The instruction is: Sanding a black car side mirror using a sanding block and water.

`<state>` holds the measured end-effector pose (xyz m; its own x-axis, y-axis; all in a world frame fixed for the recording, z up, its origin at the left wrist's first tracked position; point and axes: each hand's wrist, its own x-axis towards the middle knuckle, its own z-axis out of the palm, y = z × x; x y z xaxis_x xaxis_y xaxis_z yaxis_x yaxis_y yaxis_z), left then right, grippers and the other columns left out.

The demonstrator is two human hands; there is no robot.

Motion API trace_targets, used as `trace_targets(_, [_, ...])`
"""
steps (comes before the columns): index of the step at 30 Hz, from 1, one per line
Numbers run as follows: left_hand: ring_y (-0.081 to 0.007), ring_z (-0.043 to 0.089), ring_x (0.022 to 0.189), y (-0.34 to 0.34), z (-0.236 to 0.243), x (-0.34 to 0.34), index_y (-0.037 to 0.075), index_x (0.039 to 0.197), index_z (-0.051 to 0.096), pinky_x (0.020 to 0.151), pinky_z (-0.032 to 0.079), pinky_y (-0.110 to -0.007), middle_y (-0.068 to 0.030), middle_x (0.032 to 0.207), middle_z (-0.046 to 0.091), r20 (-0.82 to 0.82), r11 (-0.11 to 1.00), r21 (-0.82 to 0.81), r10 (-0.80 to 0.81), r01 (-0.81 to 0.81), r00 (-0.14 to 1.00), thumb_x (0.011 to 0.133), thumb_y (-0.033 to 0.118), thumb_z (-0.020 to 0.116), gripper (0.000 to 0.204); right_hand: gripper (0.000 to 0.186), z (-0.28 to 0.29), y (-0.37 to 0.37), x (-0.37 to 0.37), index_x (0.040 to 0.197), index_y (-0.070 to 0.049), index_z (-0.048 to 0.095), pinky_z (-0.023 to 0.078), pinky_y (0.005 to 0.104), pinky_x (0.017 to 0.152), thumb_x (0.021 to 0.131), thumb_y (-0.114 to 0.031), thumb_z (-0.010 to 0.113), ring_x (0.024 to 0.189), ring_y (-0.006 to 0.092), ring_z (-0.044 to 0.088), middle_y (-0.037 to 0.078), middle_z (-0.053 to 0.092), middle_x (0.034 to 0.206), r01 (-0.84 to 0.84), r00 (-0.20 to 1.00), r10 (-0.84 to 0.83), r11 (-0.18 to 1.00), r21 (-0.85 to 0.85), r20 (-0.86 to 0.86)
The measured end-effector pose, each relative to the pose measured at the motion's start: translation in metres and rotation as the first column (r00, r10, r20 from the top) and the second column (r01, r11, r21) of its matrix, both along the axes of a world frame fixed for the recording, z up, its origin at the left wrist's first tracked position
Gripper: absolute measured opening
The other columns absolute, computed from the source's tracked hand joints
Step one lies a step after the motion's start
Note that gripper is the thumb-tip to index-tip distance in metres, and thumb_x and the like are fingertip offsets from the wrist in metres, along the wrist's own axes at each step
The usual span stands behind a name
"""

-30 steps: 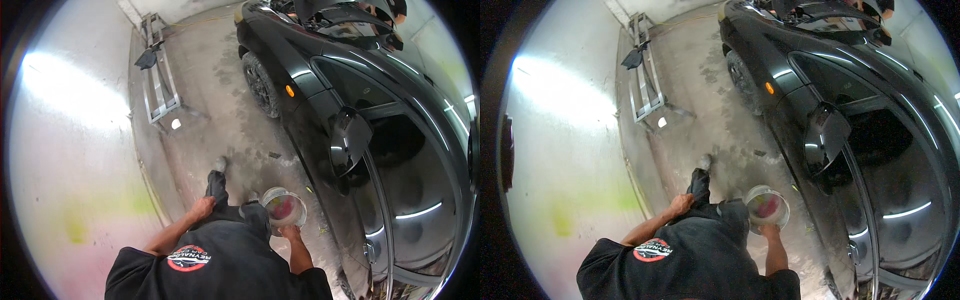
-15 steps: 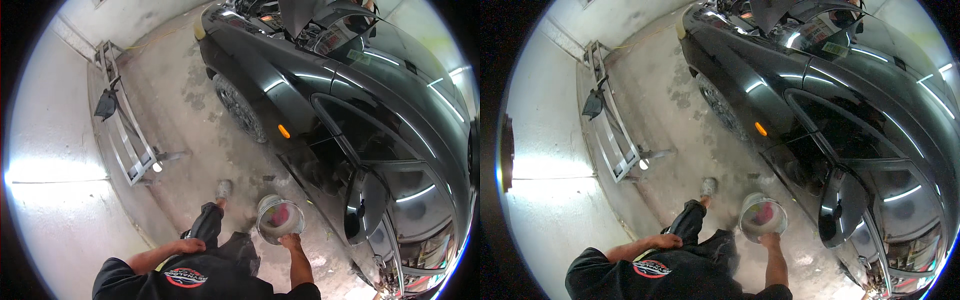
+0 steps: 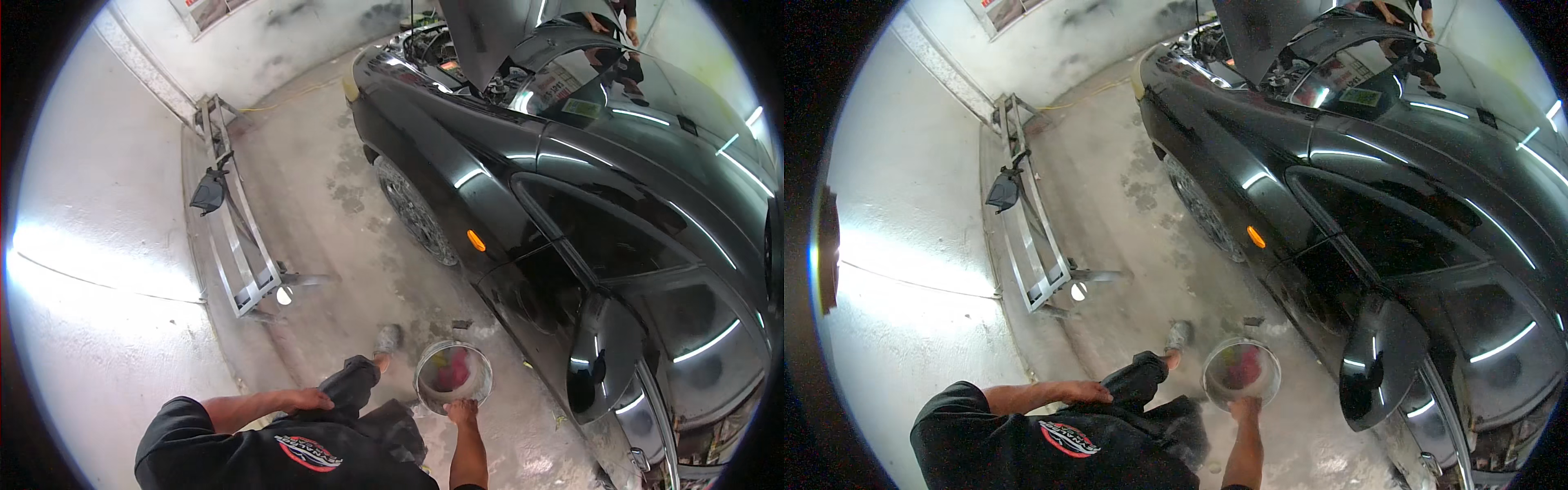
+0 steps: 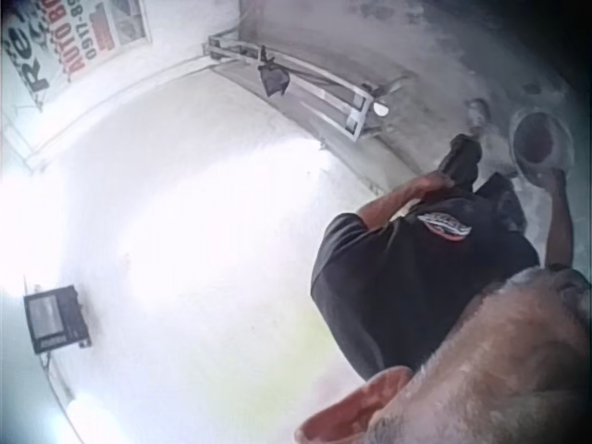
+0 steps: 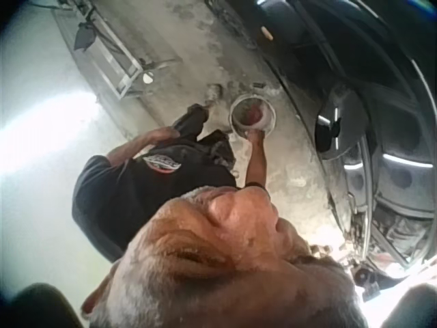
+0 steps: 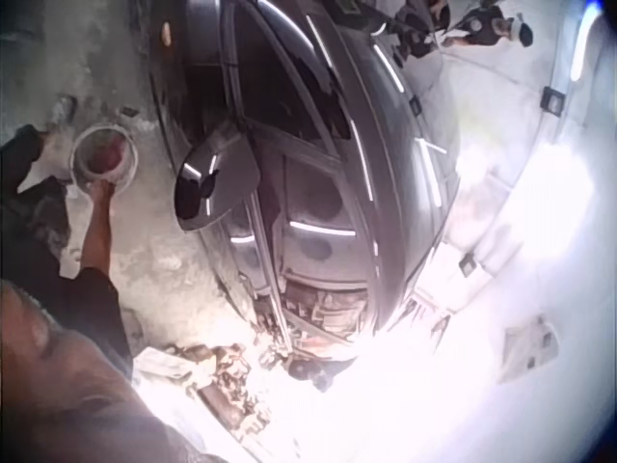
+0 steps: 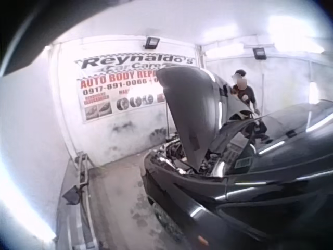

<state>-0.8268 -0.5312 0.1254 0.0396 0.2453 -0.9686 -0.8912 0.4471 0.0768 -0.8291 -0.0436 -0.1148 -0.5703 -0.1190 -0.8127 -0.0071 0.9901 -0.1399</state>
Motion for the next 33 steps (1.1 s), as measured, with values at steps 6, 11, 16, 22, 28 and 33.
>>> trace_targets(6, [-0.0235,0.073,0.095,0.001,-0.006,0.061,0.009,0.113,0.079,0.092,0.057,-0.040,-0.0079,0.104,0.078,-0.532,0.975,-0.216,-0.072,-0.052,0.844,0.099,0.031,0.068,0.029,0.073,0.006,0.047,0.130,0.151,-0.017,0.060,0.039,0.0636,0.119,0.097,-0.065,0.062,0.157,0.0463,0.030,0.020,0.037,0.169,-0.047,0.994,0.042,0.998,0.047,0.098])
trace_targets(11, [-0.0337,0.074,0.112,-0.039,-0.029,0.149,0.011,0.115,0.081,0.099,0.056,-0.047,-0.0172,0.118,0.078,-0.656,0.778,-0.576,-0.624,0.251,0.425,0.090,0.020,0.061,0.033,0.063,0.104,0.078,0.189,0.137,-0.010,0.071,0.050,0.0544,0.112,0.096,-0.058,0.064,0.134,0.0436,0.061,0.027,0.067,0.138,0.258,0.966,-0.255,0.939,-0.228,0.044])
trace_targets(16, [-0.0348,0.073,0.115,-0.030,-0.028,0.159,0.009,0.128,0.075,0.099,0.056,-0.048,-0.0156,0.133,0.074,-0.484,0.407,-0.322,-0.847,0.855,0.221,0.094,0.036,0.063,0.046,0.040,0.084,0.119,0.290,0.114,-0.012,0.073,0.056,0.0532,0.093,0.101,-0.047,0.060,0.106,0.0393,0.071,0.021,0.074,0.108,0.309,0.887,-0.386,0.904,-0.297,-0.254])
trace_targets(22, [-0.0390,0.072,0.116,-0.044,-0.023,0.124,0.016,0.129,0.075,0.101,0.055,-0.050,-0.0165,0.124,0.076,-0.605,0.612,-0.106,-0.665,0.784,0.437,0.090,0.038,0.072,0.046,0.049,0.134,0.067,0.319,0.114,-0.008,0.073,0.052,0.0563,0.098,0.110,-0.047,0.044,0.116,0.0441,0.065,0.021,0.072,0.120,0.542,0.812,-0.575,0.807,-0.235,-0.101])
trace_targets(28, [-0.0399,0.071,0.116,-0.063,-0.026,-0.002,0.016,0.139,0.068,0.099,0.057,-0.048,-0.0156,0.128,0.075,-0.703,0.428,-0.196,-0.688,0.882,0.177,0.088,0.036,0.073,0.054,0.048,0.187,0.034,0.244,0.118,-0.008,0.075,0.053,0.0526,0.099,0.108,-0.047,0.049,0.116,0.0412,0.068,0.019,0.074,0.121,0.593,0.786,-0.617,0.773,-0.224,-0.047])
trace_targets(33, [-0.0377,0.072,0.114,-0.054,0.006,-0.166,0.016,0.134,0.071,0.097,0.058,-0.047,-0.0181,0.124,0.076,-0.808,0.216,-0.141,-0.589,0.966,0.014,0.091,0.037,0.069,0.048,0.042,0.204,-0.002,0.212,0.118,-0.010,0.078,0.057,0.0476,0.094,0.104,-0.044,0.057,0.110,0.0353,0.073,0.016,0.078,0.115,0.680,0.701,-0.710,0.693,-0.240,-0.066])
